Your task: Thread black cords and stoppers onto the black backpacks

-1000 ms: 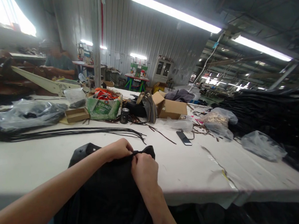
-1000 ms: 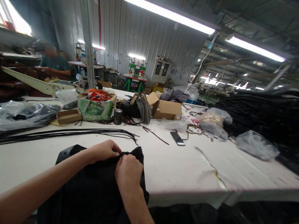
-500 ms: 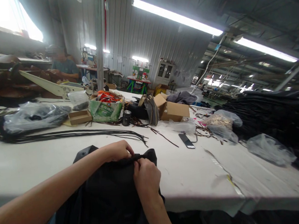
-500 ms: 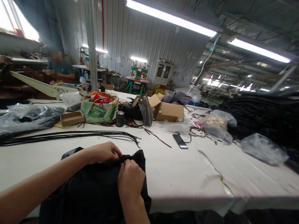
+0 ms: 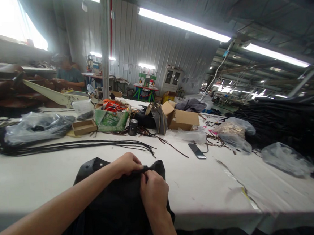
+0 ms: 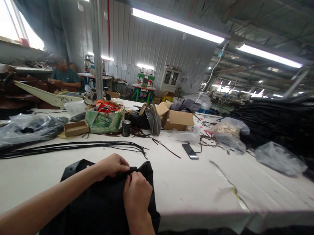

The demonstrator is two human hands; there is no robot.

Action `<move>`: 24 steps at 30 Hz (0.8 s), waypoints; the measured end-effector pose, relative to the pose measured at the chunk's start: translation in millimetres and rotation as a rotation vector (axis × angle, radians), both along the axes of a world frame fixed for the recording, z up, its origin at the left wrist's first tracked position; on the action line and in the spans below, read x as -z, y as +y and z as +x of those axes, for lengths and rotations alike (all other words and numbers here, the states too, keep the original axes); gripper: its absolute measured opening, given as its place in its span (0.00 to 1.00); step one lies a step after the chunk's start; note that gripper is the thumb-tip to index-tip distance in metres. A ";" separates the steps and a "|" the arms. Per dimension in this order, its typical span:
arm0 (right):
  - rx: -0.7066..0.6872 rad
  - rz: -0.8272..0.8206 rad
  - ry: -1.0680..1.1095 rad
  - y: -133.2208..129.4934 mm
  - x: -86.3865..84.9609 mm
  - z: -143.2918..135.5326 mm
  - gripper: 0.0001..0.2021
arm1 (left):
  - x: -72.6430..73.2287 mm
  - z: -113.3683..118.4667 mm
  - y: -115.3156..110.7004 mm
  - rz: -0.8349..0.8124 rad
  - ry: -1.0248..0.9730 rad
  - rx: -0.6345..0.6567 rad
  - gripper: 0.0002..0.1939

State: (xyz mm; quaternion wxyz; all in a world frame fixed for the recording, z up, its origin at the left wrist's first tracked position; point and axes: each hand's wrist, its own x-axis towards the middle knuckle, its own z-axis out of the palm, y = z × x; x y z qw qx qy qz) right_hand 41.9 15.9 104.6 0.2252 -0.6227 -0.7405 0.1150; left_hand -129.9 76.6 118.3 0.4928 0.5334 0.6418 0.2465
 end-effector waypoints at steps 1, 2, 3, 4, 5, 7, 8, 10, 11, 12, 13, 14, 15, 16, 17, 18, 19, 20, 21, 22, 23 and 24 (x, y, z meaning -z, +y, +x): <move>0.000 -0.001 0.005 -0.3 0.6 0.4 0.10 | 0.5 0.3 1.6 -0.012 0.006 0.010 0.23; -0.001 0.000 0.010 -0.5 1.4 0.9 0.10 | 0.5 0.5 2.8 -0.024 0.006 0.021 0.22; -0.001 0.002 0.015 -0.8 2.1 1.4 0.10 | 0.2 0.6 3.5 -0.039 0.002 0.034 0.21; -0.002 0.005 0.019 -0.9 2.9 1.9 0.10 | -0.3 0.6 3.8 -0.053 -0.007 0.047 0.21; -0.003 0.010 0.023 -1.1 3.7 2.2 0.10 | -0.8 0.7 3.6 -0.063 -0.018 0.057 0.21; 0.000 0.012 0.024 -1.3 4.8 2.4 0.10 | -1.7 1.4 2.0 -0.073 -0.041 0.067 0.21; 0.003 0.007 0.021 -1.5 4.9 2.2 0.10 | -1.9 2.2 0.7 -0.071 -0.050 0.065 0.20; 0.011 -0.006 0.020 -1.7 4.0 1.8 0.10 | -1.4 5.2 -2.6 -0.054 -0.059 0.049 0.18; 0.015 -0.013 0.027 -1.7 3.0 1.9 0.10 | -0.8 7.3 -4.3 -0.041 -0.060 0.037 0.16; 0.021 -0.021 0.042 -1.6 1.6 2.3 0.09 | -0.1 9.7 -6.0 -0.024 -0.060 0.024 0.15; 0.024 -0.037 0.067 -1.4 -0.1 3.4 0.09 | 0.6 12.1 -7.3 -0.002 -0.059 0.007 0.14; 0.026 -0.060 0.106 -1.1 -2.1 5.3 0.08 | 1.1 14.4 -8.3 0.024 -0.060 -0.012 0.12; 0.027 -0.089 0.161 -0.9 -4.1 8.0 0.06 | 1.1 16.2 -8.6 0.051 -0.066 -0.032 0.11; 0.021 -0.120 0.229 -1.0 -6.1 11.7 0.06 | 0.2 17.5 -8.1 0.078 -0.076 -0.054 0.11; 0.004 -0.150 0.308 -1.5 -7.9 16.4 0.10 | -2.1 18.0 -6.9 0.100 -0.093 -0.078 0.10; -0.024 -0.185 0.392 -2.7 -9.6 22.1 0.17 | -6.1 17.7 -4.7 0.117 -0.114 -0.104 0.11; -0.062 -0.236 0.480 -4.8 -11.1 28.5 0.23 | -12.4 16.5 -1.8 0.130 -0.141 -0.133 0.11; -0.111 -0.309 0.565 -7.9 -12.5 35.6 0.28 | -21.1 14.5 1.8 0.146 -0.174 -0.167 0.12; -0.170 -0.403 0.647 -12.0 -13.8 43.2 0.31 | -32.4 11.6 5.8 0.167 -0.211 -0.203 0.13; -0.232 -0.505 0.727 -16.8 -15.0 51.1 0.33 | -46.2 7.9 10.0 0.198 -0.253 -0.243 0.13; -0.292 -0.605 0.805 -22.2 -16.1 59.1 0.34 | -62.2 3.4 14.2 0.236 -0.297 -0.281 0.12; -0.345 -0.684 0.877 -27.7 -16.9 67.0 0.36 | -80.0 -1.8 18.0 0.279 -0.340 -0.310 0.11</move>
